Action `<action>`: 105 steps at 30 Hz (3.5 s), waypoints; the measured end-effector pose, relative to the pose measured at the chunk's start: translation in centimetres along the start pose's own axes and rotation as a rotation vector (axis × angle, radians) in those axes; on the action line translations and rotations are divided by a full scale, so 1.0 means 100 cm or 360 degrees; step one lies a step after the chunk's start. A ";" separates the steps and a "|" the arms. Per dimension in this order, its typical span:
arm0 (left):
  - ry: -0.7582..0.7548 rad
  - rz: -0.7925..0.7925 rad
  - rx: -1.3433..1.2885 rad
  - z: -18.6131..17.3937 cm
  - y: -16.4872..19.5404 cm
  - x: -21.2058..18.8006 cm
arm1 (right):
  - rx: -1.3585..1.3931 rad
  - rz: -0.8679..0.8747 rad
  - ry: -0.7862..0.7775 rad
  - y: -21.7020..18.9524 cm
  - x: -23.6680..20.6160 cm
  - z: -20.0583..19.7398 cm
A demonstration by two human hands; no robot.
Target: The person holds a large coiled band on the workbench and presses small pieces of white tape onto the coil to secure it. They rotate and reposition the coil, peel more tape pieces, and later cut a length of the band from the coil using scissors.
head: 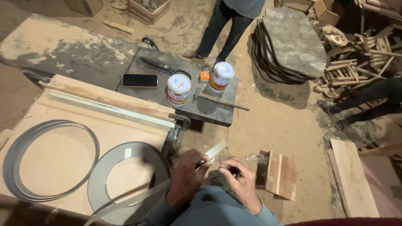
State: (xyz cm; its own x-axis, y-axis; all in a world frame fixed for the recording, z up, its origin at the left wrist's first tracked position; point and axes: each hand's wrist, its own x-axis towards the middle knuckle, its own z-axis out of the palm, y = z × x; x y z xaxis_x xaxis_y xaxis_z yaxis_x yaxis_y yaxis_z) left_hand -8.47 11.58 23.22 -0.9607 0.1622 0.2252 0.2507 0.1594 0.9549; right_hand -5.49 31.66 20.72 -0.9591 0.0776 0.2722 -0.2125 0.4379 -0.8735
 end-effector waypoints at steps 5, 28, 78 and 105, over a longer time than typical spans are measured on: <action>-0.0099 0.0202 -0.0060 0.007 -0.009 -0.002 | 0.0168 -0.0046 -0.0181 -0.010 0.006 0.000; -0.0103 0.0148 0.0013 0.014 0.004 -0.004 | 0.0500 0.0120 -0.0272 0.031 -0.003 -0.009; -0.0031 -0.0231 -0.0289 0.007 0.005 0.019 | 0.1214 0.0824 0.0018 0.032 0.047 -0.019; 0.0061 -0.0121 -0.0482 0.012 -0.003 0.017 | 0.0321 0.0115 -0.0502 0.001 0.046 -0.026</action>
State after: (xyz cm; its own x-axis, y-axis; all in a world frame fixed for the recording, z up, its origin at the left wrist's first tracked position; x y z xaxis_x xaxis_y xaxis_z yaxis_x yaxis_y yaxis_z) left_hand -10.09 12.98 23.06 -0.9806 0.1233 0.1526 0.1367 -0.1285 0.9822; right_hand -9.46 34.39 22.89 -0.9767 -0.1916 0.0965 -0.1443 0.2541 -0.9564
